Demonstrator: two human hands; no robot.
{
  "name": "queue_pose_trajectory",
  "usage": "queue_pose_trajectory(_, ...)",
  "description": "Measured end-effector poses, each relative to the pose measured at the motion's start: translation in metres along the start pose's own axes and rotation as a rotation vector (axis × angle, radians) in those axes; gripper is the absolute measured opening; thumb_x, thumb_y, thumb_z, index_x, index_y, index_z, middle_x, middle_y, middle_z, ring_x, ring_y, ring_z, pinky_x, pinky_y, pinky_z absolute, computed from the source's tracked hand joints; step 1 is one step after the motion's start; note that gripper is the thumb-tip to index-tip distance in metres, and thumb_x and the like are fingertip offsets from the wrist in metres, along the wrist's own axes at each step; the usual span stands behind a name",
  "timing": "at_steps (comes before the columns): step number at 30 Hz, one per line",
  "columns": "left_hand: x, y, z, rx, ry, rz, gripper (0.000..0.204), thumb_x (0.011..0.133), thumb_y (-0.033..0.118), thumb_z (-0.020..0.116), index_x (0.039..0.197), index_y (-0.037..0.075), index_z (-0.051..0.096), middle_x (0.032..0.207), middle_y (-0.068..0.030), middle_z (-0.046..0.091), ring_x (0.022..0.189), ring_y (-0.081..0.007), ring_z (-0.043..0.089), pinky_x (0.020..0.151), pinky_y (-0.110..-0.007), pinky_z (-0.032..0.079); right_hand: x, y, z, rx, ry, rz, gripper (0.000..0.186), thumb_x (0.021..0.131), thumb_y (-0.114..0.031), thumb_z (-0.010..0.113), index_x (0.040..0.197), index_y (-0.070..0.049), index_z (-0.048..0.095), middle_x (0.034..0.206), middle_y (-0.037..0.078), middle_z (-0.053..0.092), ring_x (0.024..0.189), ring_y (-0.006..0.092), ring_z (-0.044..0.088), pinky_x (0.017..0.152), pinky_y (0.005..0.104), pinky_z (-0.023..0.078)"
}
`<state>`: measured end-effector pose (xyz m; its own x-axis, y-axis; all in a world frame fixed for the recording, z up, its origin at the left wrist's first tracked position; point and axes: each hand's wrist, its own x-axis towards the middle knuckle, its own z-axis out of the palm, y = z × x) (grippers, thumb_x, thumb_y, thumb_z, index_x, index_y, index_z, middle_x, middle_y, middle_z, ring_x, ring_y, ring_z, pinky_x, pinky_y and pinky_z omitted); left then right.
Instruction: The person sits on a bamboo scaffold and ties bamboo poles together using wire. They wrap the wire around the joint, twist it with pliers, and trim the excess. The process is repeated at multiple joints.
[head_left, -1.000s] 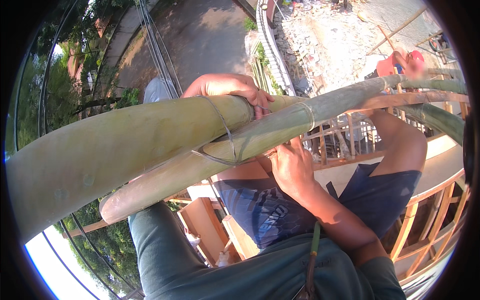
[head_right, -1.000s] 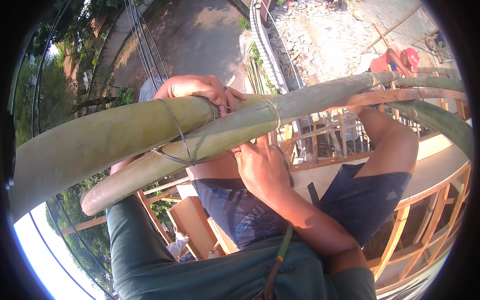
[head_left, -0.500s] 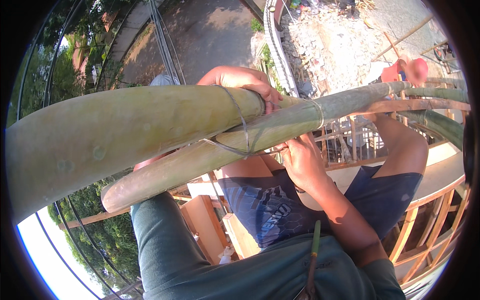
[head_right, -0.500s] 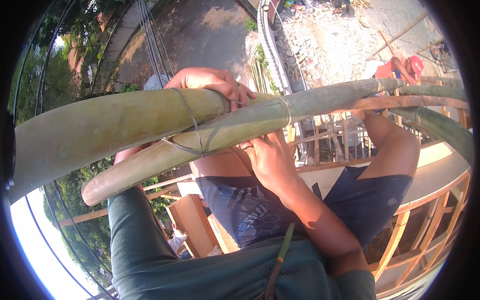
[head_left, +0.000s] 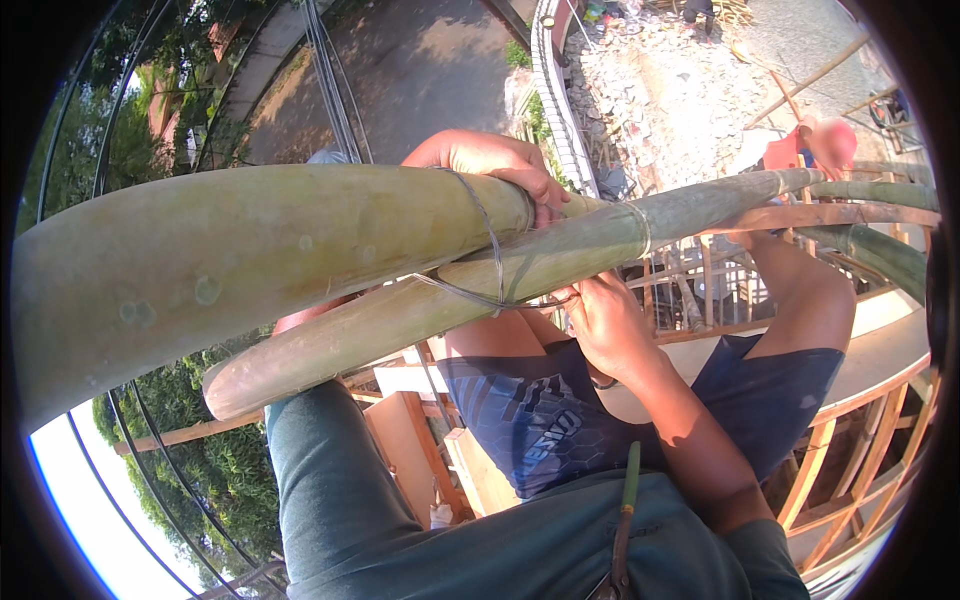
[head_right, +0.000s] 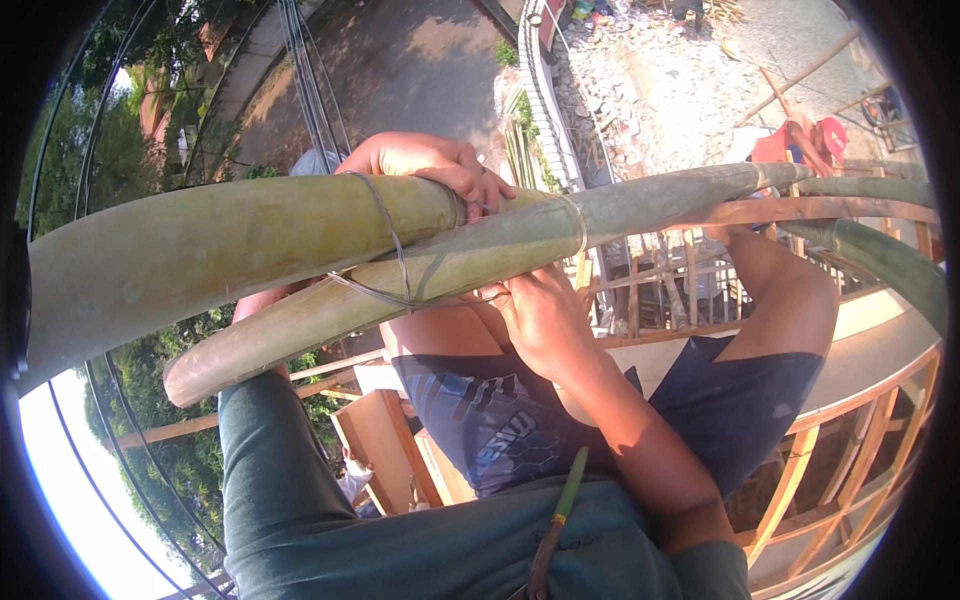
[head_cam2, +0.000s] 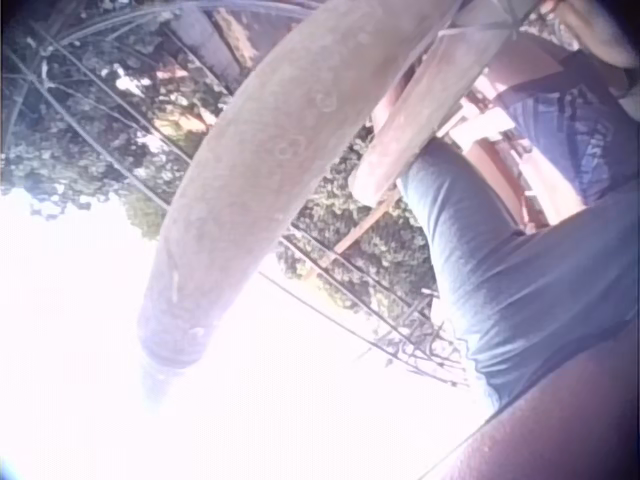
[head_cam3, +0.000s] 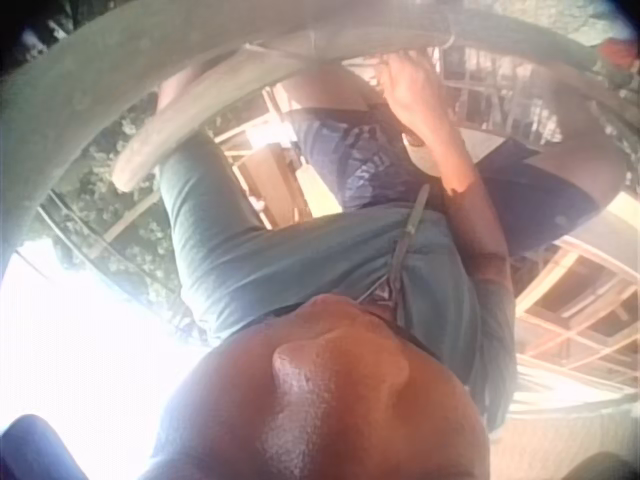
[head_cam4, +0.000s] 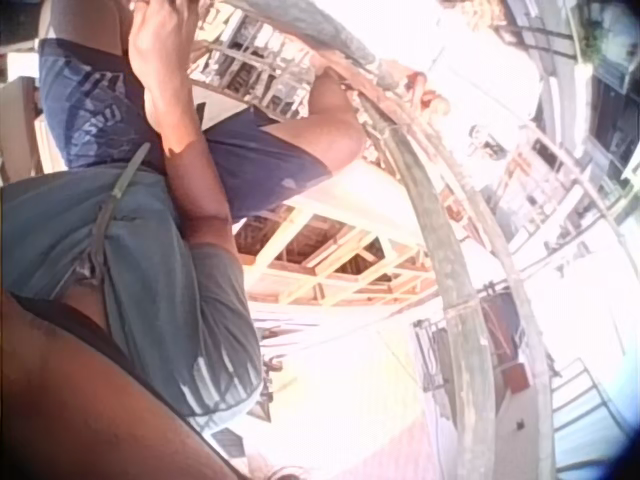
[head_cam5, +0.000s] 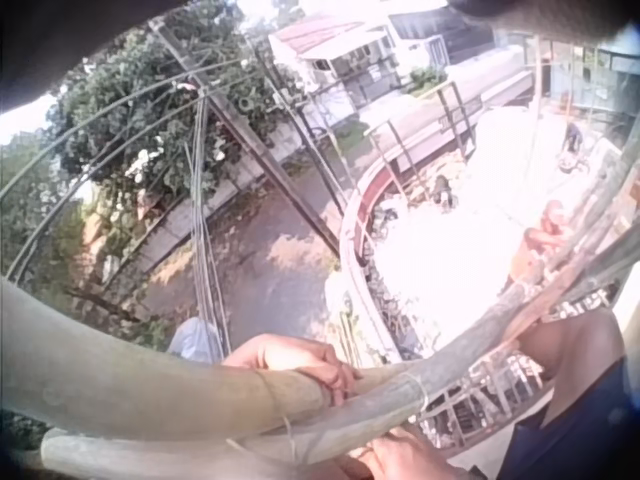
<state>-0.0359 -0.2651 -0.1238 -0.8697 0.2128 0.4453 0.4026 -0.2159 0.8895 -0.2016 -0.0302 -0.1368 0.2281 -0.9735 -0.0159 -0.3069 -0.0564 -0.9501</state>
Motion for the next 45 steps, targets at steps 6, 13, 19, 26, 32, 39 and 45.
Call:
queue_pose_trajectory(6, 0.009, 0.028, 0.042, 0.045, 0.814, -0.663, 0.047, 0.096, 0.036, 0.049, 0.125, -0.001, 0.059, 0.106, -0.0176, 0.065, 0.094, -0.0293, 0.065, 0.088, -0.051, 0.049, 0.000, 0.008, 0.015, 0.070, 0.023, 0.017, 0.015, 0.090, -0.005, 0.058, 0.105, -0.004, 0.061, 0.101, 0.015, 0.063, 0.102, 0.0361, 0.059, 0.089, 0.0460, 0.047)
queue_pose_trajectory(13, -0.023, -0.015, 0.174, -0.258, 1.778, 0.260, 0.036, 0.101, 0.026, 0.046, 0.128, 0.005, 0.057, 0.120, -0.0126, 0.062, 0.112, -0.0251, 0.061, 0.092, -0.043, 0.052, 0.001, 0.016, 0.018, 0.233, -0.005, 0.029, 0.014, 0.092, -0.005, 0.055, 0.105, -0.002, 0.059, 0.092, 0.014, 0.066, 0.087, 0.0333, 0.065, 0.079, 0.0443, 0.050)
queue_pose_trajectory(19, 0.034, -0.060, 0.228, -0.119, 1.864, -0.088, 0.036, 0.097, 0.013, 0.045, 0.129, -0.002, 0.053, 0.124, -0.0178, 0.060, 0.118, -0.0292, 0.058, 0.104, -0.047, 0.047, 0.006, 0.007, 0.013, 0.157, 0.034, 0.021, 0.018, 0.094, -0.008, 0.053, 0.108, 0.000, 0.062, 0.098, 0.017, 0.068, 0.087, 0.0369, 0.066, 0.076, 0.0431, 0.052)
queue_pose_trajectory(26, 0.038, -0.053, 0.210, 0.025, 1.917, -0.255, 0.029, 0.100, 0.013, 0.054, 0.126, -0.001, 0.056, 0.126, -0.0146, 0.061, 0.114, -0.0250, 0.061, 0.101, -0.041, 0.050, 0.003, 0.001, 0.003, -0.014, 0.050, -0.086, 0.023, 0.098, -0.017, 0.051, 0.111, -0.001, 0.062, 0.101, 0.020, 0.066, 0.094, 0.0394, 0.063, 0.079, 0.0466, 0.051)
queue_pose_trajectory(32, 0.044, -0.067, 0.176, -0.251, 1.792, -0.039, 0.020, 0.100, 0.013, 0.055, 0.115, 0.001, 0.060, 0.114, -0.0119, 0.064, 0.101, -0.0225, 0.062, 0.088, -0.037, 0.052, 0.007, 0.021, 0.010, 0.033, 0.061, -0.143, 0.027, 0.100, -0.021, 0.050, 0.112, -0.001, 0.063, 0.104, 0.022, 0.065, 0.096, 0.0405, 0.063, 0.082, 0.0476, 0.050)
queue_pose_trajectory(39, 0.031, -0.083, 0.173, 0.579, 1.940, -0.704, 0.021, 0.098, 0.018, 0.057, 0.101, -0.002, 0.064, 0.093, -0.0102, 0.065, 0.083, -0.0198, 0.060, 0.075, -0.032, 0.049, 0.002, 0.016, 0.004, 0.092, -0.009, -0.107, 0.030, 0.102, -0.027, 0.050, 0.111, -0.001, 0.061, 0.102, 0.021, 0.067, 0.096, 0.0400, 0.064, 0.079, 0.0452, 0.050)
queue_pose_trajectory(45, 0.056, -0.060, 0.179, 0.611, 1.817, -0.856, 0.032, 0.099, 0.026, 0.050, 0.090, -0.002, 0.060, 0.082, -0.0070, 0.061, 0.073, -0.0173, 0.053, 0.068, -0.036, 0.045, -0.020, 0.015, 0.003, 0.254, 0.201, -0.163, 0.022, 0.100, -0.023, 0.055, 0.106, -0.001, 0.058, 0.093, 0.018, 0.068, 0.086, 0.0343, 0.068, 0.072, 0.0411, 0.051)
